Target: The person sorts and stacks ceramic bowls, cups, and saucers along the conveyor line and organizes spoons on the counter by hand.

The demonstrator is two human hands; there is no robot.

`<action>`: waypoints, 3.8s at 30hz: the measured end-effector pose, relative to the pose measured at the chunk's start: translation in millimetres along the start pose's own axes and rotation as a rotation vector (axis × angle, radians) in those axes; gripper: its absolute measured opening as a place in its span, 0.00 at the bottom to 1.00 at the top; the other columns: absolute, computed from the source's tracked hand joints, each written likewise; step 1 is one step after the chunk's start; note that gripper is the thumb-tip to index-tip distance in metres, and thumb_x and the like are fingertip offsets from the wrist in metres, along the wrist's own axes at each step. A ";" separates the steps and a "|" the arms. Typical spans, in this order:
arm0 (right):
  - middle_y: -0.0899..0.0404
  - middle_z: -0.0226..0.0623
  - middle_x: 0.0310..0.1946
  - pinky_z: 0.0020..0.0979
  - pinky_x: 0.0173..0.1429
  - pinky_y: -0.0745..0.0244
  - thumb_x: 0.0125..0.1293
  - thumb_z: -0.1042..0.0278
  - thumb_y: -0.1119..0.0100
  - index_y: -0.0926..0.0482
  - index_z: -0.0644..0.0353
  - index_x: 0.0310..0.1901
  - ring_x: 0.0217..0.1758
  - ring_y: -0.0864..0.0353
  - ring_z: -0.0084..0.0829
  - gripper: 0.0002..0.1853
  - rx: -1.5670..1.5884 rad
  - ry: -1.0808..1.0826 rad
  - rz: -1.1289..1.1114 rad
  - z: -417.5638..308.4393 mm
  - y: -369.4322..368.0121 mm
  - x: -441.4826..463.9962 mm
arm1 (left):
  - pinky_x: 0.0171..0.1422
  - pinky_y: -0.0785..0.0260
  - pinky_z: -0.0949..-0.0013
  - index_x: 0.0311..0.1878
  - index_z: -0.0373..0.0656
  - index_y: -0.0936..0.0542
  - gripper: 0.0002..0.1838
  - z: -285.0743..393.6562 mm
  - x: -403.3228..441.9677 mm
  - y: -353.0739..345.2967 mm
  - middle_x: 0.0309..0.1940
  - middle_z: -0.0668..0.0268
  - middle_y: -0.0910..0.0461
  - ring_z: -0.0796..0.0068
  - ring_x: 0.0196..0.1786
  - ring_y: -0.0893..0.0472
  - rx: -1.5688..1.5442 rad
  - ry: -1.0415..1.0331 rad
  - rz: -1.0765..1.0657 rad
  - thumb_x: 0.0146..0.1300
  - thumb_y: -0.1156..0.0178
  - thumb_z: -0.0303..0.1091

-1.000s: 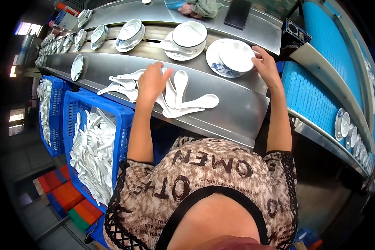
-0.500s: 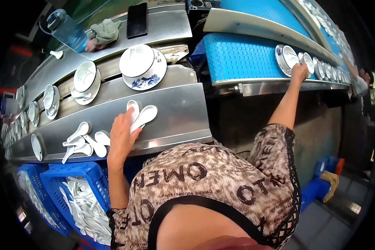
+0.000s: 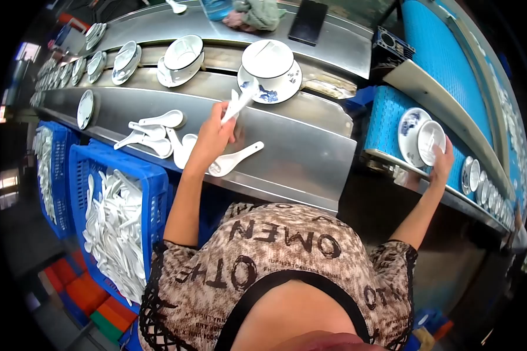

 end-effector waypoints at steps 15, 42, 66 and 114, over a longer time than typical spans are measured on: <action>0.20 0.46 0.37 0.30 0.45 0.27 0.58 0.67 0.44 0.24 0.64 0.48 0.39 0.20 0.31 0.16 -0.066 0.226 -0.576 -128.6 -280.0 -68.1 | 0.23 0.40 0.77 0.44 0.38 0.28 0.18 -8.2 33.9 8.2 0.19 0.72 0.33 0.82 0.20 0.33 -0.407 0.050 0.152 0.70 0.57 0.45; 0.24 0.41 0.47 0.29 0.51 0.29 0.47 0.79 0.47 0.29 0.65 0.57 0.47 0.23 0.33 0.29 -0.104 -0.110 -0.003 38.7 67.1 15.7 | 0.44 0.27 0.69 0.52 0.36 0.29 0.15 -2.4 58.9 -44.2 0.35 0.61 0.24 0.72 0.37 0.22 -0.798 0.189 0.076 0.66 0.50 0.33; 0.20 0.38 0.39 0.27 0.43 0.27 0.59 0.72 0.45 0.23 0.62 0.49 0.38 0.22 0.26 0.16 -0.130 0.285 -0.066 -77.2 -125.9 -12.0 | 0.62 0.41 0.61 0.58 0.44 0.31 0.32 38.0 -71.9 7.8 0.54 0.52 0.34 0.53 0.57 0.34 0.675 -0.416 -0.347 0.43 0.39 0.26; 0.22 0.36 0.31 0.23 0.31 0.32 0.50 0.74 0.45 0.25 0.68 0.46 0.29 0.26 0.21 0.19 -0.078 0.092 -0.563 -83.3 -252.9 -61.3 | 0.58 0.38 0.58 0.39 0.37 0.24 0.17 36.5 14.1 -25.9 0.51 0.52 0.31 0.51 0.56 0.33 0.572 -0.739 0.227 0.45 0.34 0.30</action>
Point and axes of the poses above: each hand's wrist, its own x-axis towards the middle knuckle, its own y-axis out of the back of the hand, z = x × y, the point moved 8 cm from there along x, towards the middle knuckle
